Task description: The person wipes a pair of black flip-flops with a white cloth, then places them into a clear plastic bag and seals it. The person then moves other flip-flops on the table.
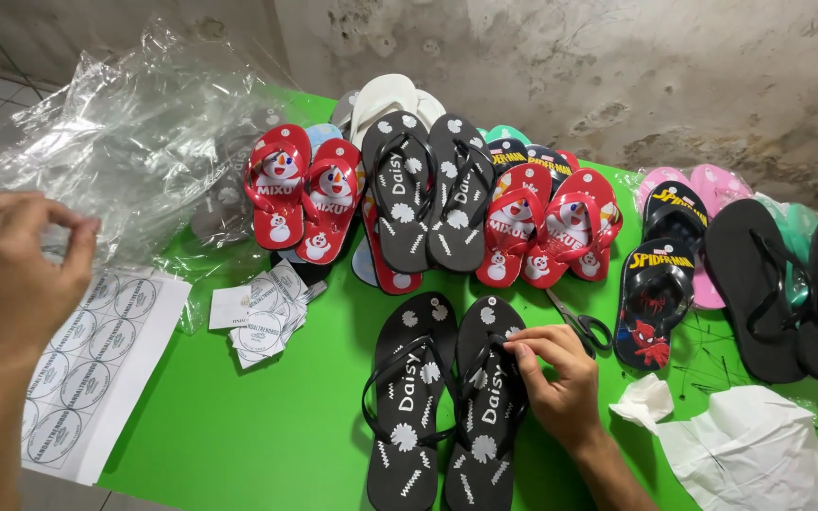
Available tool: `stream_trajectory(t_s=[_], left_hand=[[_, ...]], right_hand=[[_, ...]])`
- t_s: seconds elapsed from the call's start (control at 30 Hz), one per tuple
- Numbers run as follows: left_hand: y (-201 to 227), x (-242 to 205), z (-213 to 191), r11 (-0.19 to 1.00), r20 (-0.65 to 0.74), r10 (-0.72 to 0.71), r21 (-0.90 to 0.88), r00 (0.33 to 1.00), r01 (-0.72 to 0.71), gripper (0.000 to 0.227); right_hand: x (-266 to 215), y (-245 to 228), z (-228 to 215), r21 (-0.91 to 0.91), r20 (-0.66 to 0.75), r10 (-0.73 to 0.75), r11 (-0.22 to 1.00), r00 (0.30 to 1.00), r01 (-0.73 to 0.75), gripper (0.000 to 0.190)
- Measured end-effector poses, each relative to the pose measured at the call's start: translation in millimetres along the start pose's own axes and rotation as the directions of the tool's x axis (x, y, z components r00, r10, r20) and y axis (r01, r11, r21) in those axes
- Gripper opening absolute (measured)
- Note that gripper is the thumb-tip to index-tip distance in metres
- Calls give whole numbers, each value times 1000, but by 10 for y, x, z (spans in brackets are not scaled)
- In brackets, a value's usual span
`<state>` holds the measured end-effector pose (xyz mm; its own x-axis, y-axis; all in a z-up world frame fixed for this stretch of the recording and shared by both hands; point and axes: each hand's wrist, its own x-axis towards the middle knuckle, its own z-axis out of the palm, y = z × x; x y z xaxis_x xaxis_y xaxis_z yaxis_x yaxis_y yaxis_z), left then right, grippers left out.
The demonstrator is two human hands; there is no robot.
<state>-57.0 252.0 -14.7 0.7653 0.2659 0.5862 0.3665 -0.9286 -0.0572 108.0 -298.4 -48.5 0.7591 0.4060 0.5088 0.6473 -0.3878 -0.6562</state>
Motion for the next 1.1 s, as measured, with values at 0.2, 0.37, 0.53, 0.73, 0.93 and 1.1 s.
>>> stream_trajectory(t_s=[0.2, 0.37, 0.53, 0.73, 0.93, 1.1], left_hand=[[589, 611, -400, 959, -350, 137, -187, 926, -213, 9], [1539, 1076, -626, 850, -548, 301, -217, 780, -481, 12], [2621, 1089, -618, 735, -499, 361, -369, 788, -569, 16], [3518, 855, -344, 694, -456, 585, -147, 671, -705, 23], [3985, 490, -162, 546, -433, 643, -319, 632, -775, 12], [3943, 304, -245, 323, -296, 678, -702, 673, -634, 62]], right_hand=[[-6, 38, 4, 1, 20, -5, 1000, 1000, 5, 18], [-2, 40, -3, 2, 25, 10, 1000, 1000, -10, 18], [-5, 39, -5, 2, 15, -3, 1000, 1000, 3, 18], [12, 19, -12, 19, 21, 8, 1000, 1000, -8, 17], [-17, 118, -7, 18, 43, -23, 1000, 999, 22, 12], [-3, 86, 9, 64, 37, -17, 998, 999, 14, 22]])
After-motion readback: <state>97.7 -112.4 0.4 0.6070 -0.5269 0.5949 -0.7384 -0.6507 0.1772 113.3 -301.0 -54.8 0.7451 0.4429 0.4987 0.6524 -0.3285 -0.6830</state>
